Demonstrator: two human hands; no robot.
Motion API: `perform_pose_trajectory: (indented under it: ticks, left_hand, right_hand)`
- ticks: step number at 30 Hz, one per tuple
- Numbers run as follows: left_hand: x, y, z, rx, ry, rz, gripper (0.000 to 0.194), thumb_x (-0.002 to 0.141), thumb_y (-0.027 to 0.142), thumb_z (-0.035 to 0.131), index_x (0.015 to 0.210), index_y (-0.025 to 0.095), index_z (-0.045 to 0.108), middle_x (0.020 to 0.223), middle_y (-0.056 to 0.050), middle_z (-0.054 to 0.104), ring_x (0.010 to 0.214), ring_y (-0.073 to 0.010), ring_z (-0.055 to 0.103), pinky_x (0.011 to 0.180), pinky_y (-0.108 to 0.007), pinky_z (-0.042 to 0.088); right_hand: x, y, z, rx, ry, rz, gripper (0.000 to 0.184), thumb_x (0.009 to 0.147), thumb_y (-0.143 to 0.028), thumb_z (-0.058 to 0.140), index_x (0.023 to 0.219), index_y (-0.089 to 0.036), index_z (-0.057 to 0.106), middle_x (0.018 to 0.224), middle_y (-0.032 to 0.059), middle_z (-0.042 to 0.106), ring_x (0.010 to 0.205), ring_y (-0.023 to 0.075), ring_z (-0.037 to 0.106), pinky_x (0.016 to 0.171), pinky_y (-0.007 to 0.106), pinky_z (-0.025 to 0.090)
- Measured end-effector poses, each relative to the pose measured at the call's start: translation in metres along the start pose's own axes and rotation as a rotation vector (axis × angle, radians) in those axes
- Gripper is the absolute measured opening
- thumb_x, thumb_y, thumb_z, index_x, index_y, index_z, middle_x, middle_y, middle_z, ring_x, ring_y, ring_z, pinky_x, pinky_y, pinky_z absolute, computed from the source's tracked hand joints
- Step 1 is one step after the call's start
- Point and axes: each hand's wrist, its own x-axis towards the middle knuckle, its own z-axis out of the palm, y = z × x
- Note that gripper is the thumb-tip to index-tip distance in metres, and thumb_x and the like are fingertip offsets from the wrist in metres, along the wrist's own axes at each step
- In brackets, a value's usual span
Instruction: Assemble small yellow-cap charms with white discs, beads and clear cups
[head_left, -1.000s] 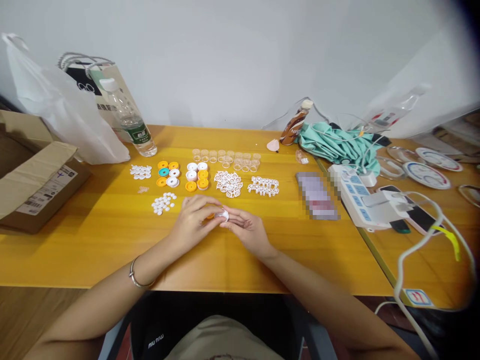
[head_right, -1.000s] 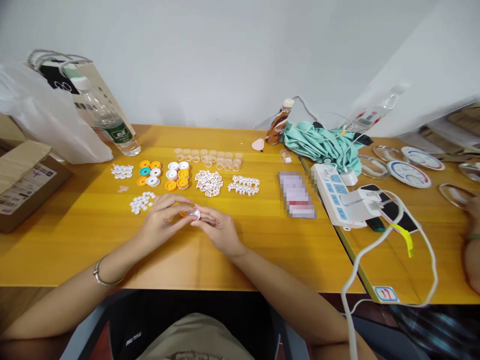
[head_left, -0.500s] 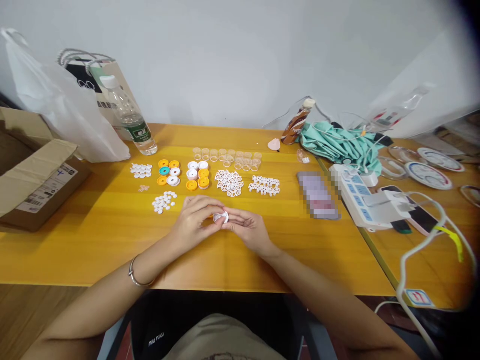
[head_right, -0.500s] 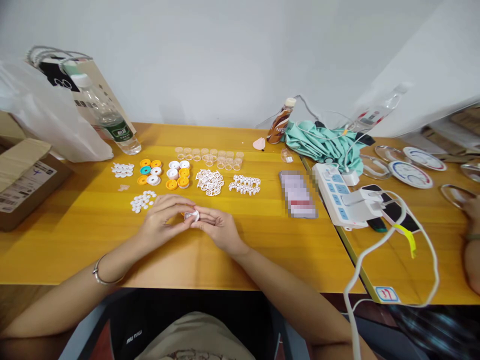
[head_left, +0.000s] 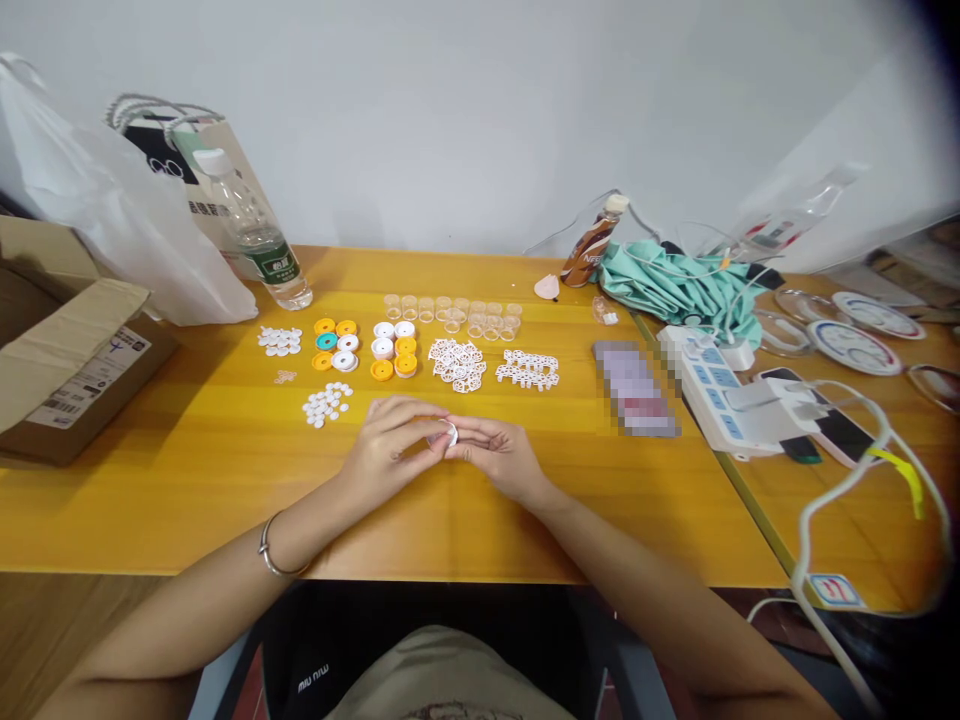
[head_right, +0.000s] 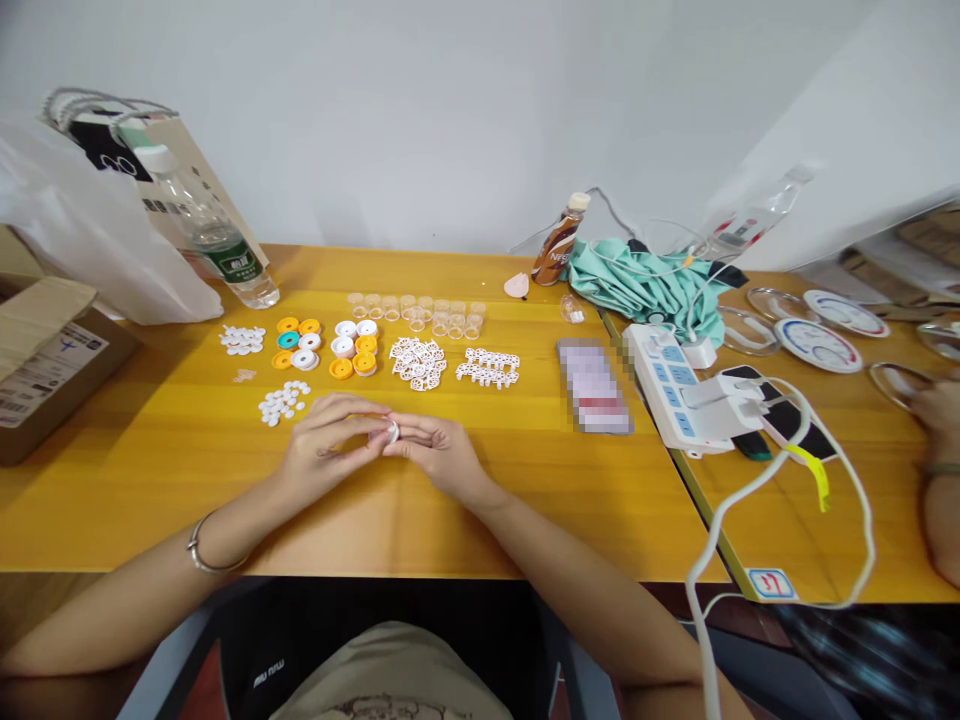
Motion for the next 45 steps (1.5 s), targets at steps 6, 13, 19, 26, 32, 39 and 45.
perform_pose_trajectory:
  ticks: [6, 13, 19, 26, 32, 39, 45]
  left_hand:
    - [0.0, -0.002, -0.003, 0.033, -0.013, 0.108, 0.016, 0.079, 0.019, 0.065, 0.095, 0.023, 0.066, 0.098, -0.004, 0.069, 0.087, -0.0169, 0.06, 0.076, -0.034, 0.043]
    - [-0.001, -0.005, -0.005, 0.074, -0.038, 0.179, 0.017, 0.079, 0.018, 0.065, 0.095, 0.023, 0.065, 0.1, -0.003, 0.069, 0.088, -0.017, 0.059, 0.073, -0.034, 0.04]
    - [0.002, -0.006, -0.013, 0.156, -0.158, 0.241, 0.023, 0.082, 0.019, 0.062, 0.104, 0.024, 0.062, 0.106, -0.004, 0.067, 0.093, -0.0184, 0.058, 0.075, -0.034, 0.038]
    - [0.006, 0.0, -0.023, 0.323, -0.249, 0.406, 0.027, 0.085, 0.018, 0.056, 0.11, 0.026, 0.058, 0.108, -0.002, 0.068, 0.102, -0.0207, 0.057, 0.08, -0.038, 0.033]
    - [0.008, -0.003, -0.025, 0.07, -0.237, 0.248, 0.033, 0.083, 0.02, 0.057, 0.115, 0.025, 0.056, 0.112, -0.006, 0.065, 0.104, -0.0207, 0.057, 0.084, -0.037, 0.04]
    - [0.009, -0.025, -0.033, 0.147, -0.333, -0.09, 0.041, 0.085, 0.035, 0.055, 0.123, 0.021, 0.051, 0.117, -0.01, 0.058, 0.107, -0.0239, 0.054, 0.091, -0.041, 0.044]
    - [-0.001, -0.04, -0.018, 0.109, -0.542, -0.04, 0.037, 0.085, 0.028, 0.055, 0.121, 0.022, 0.053, 0.11, -0.01, 0.058, 0.098, -0.0206, 0.058, 0.084, -0.037, 0.049]
  right_hand:
    - [0.0, -0.004, -0.002, 0.01, 0.0, 0.026, 0.034, 0.061, -0.022, 0.076, 0.094, -0.025, 0.07, 0.089, -0.0007, 0.074, 0.087, 0.0183, 0.069, 0.091, 0.038, 0.051]
    - [0.0, -0.005, -0.003, 0.001, -0.045, 0.018, 0.033, 0.063, -0.022, 0.075, 0.096, -0.024, 0.07, 0.089, 0.0004, 0.074, 0.087, 0.0182, 0.069, 0.09, 0.037, 0.051]
    - [0.0, -0.006, -0.003, -0.003, -0.037, 0.05, 0.036, 0.061, -0.022, 0.077, 0.096, -0.023, 0.07, 0.091, 0.0017, 0.073, 0.087, 0.0189, 0.069, 0.09, 0.039, 0.051]
    - [0.0, -0.003, -0.003, 0.018, -0.036, 0.066, 0.034, 0.06, -0.023, 0.077, 0.093, -0.023, 0.07, 0.086, 0.0006, 0.074, 0.081, 0.0169, 0.069, 0.087, 0.037, 0.053]
    - [0.0, -0.007, -0.005, 0.015, 0.011, 0.067, 0.036, 0.057, -0.025, 0.079, 0.092, -0.023, 0.071, 0.087, 0.0012, 0.074, 0.082, 0.0182, 0.07, 0.088, 0.039, 0.052]
    - [0.002, -0.016, -0.012, -0.066, 0.107, 0.061, 0.038, 0.06, -0.023, 0.076, 0.098, -0.025, 0.07, 0.09, 0.0009, 0.073, 0.087, 0.0196, 0.069, 0.093, 0.042, 0.05]
    - [0.003, -0.018, -0.013, -0.041, 0.136, 0.038, 0.039, 0.059, -0.025, 0.077, 0.097, -0.024, 0.07, 0.092, 0.001, 0.073, 0.091, 0.0206, 0.068, 0.092, 0.042, 0.05]
